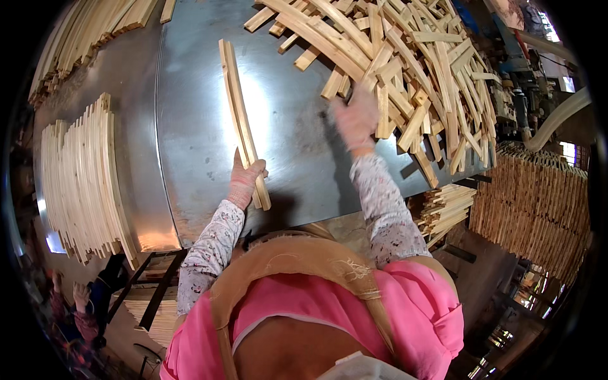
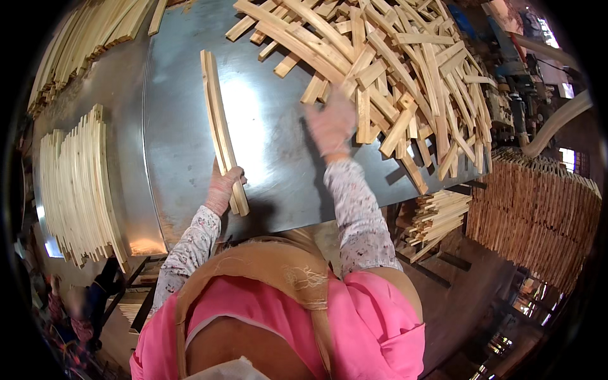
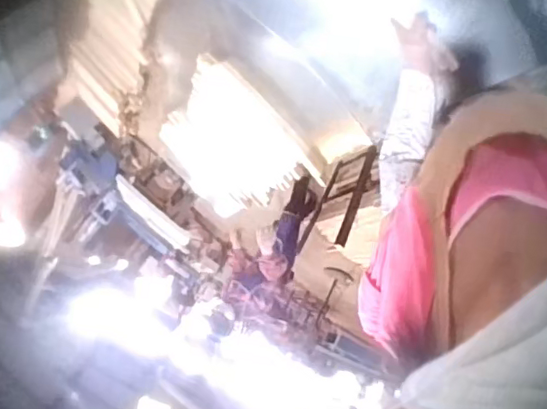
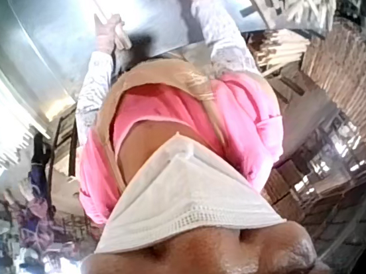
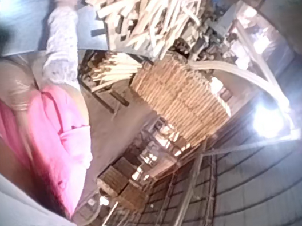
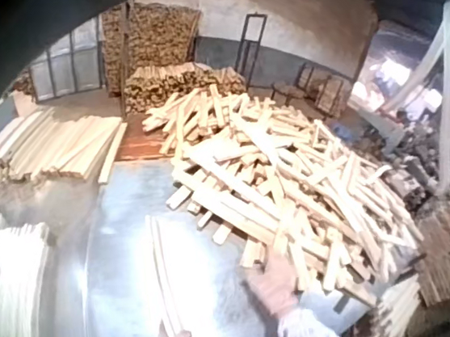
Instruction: The person sorts a large pile of wooden slats on a metal table, picking them up and arranging them into neat stacks. The person repeatedly gathers loose pieces and aligns them into organized bundles, occasionally adjusting the stacks to ensure they are even.
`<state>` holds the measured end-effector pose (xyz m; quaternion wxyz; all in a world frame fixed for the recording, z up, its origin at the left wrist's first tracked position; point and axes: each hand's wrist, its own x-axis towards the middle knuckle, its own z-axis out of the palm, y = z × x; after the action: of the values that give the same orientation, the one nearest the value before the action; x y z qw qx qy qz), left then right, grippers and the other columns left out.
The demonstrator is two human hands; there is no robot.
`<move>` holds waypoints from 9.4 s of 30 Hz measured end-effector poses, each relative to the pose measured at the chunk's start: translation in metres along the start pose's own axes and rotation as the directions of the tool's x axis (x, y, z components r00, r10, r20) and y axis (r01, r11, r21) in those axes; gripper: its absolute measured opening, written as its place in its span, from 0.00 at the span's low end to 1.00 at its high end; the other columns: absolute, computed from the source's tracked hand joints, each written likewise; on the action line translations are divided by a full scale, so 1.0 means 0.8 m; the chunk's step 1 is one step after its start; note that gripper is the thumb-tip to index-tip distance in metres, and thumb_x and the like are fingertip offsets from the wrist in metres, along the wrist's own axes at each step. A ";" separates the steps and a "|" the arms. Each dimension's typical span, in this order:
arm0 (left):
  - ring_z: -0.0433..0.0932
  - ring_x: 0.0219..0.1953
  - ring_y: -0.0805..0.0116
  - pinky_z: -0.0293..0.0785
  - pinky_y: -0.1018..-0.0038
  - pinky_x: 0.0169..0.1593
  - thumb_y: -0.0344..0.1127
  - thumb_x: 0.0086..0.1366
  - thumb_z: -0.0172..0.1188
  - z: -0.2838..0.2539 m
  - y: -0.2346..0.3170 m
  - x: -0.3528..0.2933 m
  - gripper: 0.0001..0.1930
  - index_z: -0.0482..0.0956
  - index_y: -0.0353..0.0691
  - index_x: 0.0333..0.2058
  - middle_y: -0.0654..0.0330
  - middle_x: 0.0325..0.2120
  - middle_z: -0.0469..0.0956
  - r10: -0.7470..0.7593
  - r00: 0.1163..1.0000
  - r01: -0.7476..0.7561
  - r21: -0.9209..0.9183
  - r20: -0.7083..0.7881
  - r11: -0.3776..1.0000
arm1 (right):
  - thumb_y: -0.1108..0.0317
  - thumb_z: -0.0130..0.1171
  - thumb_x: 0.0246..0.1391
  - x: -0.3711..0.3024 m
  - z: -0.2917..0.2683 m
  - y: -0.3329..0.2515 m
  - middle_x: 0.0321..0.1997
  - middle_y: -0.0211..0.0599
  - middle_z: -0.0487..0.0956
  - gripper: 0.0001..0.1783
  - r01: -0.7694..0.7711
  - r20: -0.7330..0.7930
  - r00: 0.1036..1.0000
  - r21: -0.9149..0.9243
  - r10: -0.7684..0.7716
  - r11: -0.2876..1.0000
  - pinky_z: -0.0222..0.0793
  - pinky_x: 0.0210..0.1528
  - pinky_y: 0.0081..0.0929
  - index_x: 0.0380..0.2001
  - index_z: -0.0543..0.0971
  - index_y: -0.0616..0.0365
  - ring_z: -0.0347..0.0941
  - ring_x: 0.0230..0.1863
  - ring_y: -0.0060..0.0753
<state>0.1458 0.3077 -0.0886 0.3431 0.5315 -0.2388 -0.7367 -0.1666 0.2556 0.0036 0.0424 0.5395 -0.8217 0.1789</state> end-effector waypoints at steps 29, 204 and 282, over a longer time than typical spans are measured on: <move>0.54 0.79 0.43 0.58 0.55 0.78 0.51 0.63 0.70 0.122 -0.036 -0.005 0.46 0.63 0.47 0.77 0.43 0.79 0.52 0.366 0.909 -0.209 0.978 0.198 -0.010 | 0.66 0.65 0.63 -0.134 -0.039 -0.005 0.52 0.52 0.80 0.40 -0.741 0.700 0.672 0.629 -0.244 -0.236 0.85 0.43 0.35 0.75 0.63 0.61 0.82 0.41 0.37; 0.70 0.70 0.40 0.64 0.57 0.73 0.57 0.77 0.47 -0.103 0.024 -0.047 0.33 0.77 0.33 0.65 0.38 0.66 0.75 0.427 0.884 -0.141 0.763 -0.190 0.631 | 0.60 0.52 0.69 -0.100 0.110 0.008 0.43 0.52 0.83 0.14 0.473 0.568 0.648 0.221 -0.507 0.853 0.78 0.50 0.50 0.42 0.83 0.58 0.81 0.49 0.57; 0.71 0.71 0.48 0.67 0.59 0.72 0.64 0.68 0.62 -0.144 0.030 -0.136 0.47 0.60 0.44 0.77 0.45 0.70 0.71 0.394 0.712 0.564 0.807 -0.582 0.173 | 0.48 0.69 0.54 0.137 0.124 -0.032 0.53 0.65 0.85 0.43 -0.168 0.422 0.906 0.283 0.034 0.944 0.77 0.55 0.47 0.63 0.74 0.71 0.84 0.51 0.65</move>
<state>0.2830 0.3760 -0.0412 -0.0685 0.8656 -0.4687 -0.1621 -0.1768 0.1173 -0.0536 -0.2270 0.5210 -0.8003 0.1912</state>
